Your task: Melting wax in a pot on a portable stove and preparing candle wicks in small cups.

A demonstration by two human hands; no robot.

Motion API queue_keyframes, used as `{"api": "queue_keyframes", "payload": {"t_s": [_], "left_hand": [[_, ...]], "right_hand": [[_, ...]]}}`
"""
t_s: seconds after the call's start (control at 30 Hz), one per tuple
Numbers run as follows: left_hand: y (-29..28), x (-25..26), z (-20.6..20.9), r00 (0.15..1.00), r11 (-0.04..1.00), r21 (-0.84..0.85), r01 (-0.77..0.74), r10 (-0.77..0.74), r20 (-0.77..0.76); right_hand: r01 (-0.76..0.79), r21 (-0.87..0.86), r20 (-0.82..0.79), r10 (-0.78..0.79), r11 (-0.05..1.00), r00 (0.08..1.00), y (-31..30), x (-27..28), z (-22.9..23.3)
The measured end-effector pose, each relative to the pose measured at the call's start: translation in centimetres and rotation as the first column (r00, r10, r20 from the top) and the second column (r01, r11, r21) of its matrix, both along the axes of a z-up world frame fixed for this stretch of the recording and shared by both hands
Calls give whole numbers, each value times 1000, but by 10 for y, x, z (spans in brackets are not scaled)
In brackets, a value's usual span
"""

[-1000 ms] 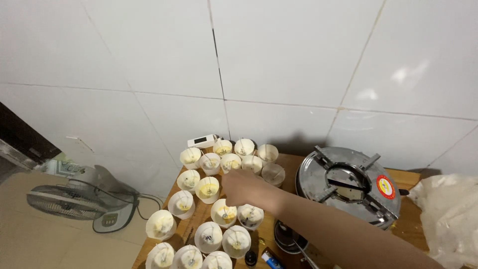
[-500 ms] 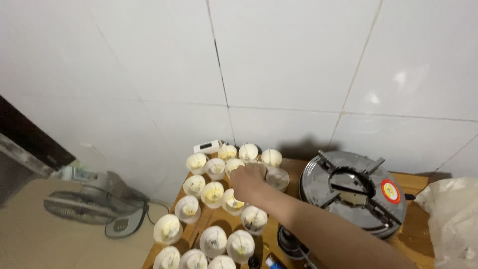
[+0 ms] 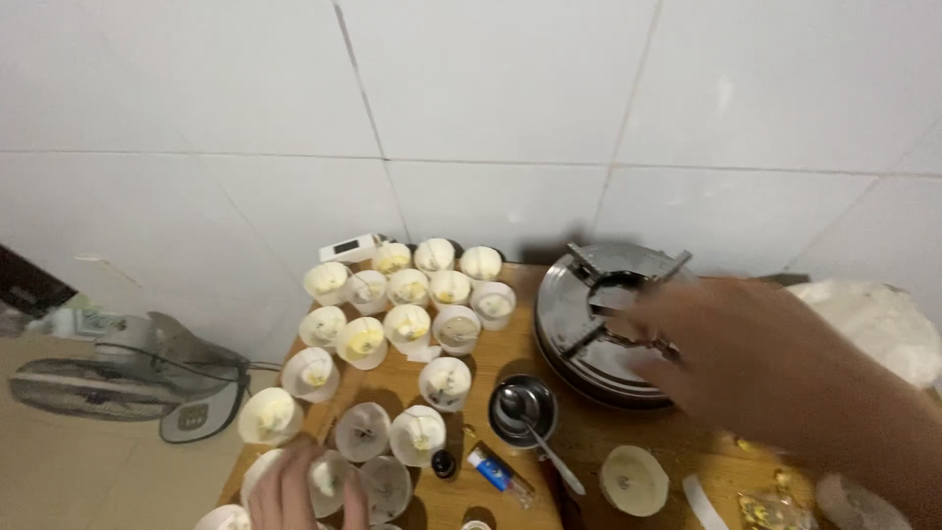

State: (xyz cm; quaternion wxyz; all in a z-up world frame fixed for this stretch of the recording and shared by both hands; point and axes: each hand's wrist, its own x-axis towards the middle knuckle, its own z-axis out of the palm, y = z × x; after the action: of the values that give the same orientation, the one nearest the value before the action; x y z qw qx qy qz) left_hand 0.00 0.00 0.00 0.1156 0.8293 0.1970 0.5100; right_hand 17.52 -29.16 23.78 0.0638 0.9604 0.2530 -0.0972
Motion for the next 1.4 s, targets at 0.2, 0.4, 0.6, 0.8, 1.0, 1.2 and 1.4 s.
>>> {"api": "queue_keyframes", "payload": {"t_s": [0.2,0.4,0.6,0.8,1.0,1.2,1.4], "left_hand": [[7,24,-5,977,994,-110,10,-33,-211],[-3,24,-10,995,995,-27,98,-99,-20],[39,32,-42,908,964,-182,195,-248,-339],[20,55,28,686,891,-381,246,-437,-582],[5,60,24,590,919,-363,153,-380,-712],[-3,59,31,555,942,-307,136,-329,-764],[8,54,39,702,933,-335,135,-328,-633]], "right_hand": [[187,-35,-293,-189,982,937,-131,-15,-190],[-94,400,-175,176,912,969,-131,-18,-323],[-357,400,213,294,844,932,-121,-14,-356],[-363,415,197,308,834,931,-124,-9,-355],[-348,426,180,299,835,937,-126,-25,-321],[-285,254,98,269,924,958,-141,-22,-294],[-287,279,140,257,916,956,-113,-23,-182]]}}
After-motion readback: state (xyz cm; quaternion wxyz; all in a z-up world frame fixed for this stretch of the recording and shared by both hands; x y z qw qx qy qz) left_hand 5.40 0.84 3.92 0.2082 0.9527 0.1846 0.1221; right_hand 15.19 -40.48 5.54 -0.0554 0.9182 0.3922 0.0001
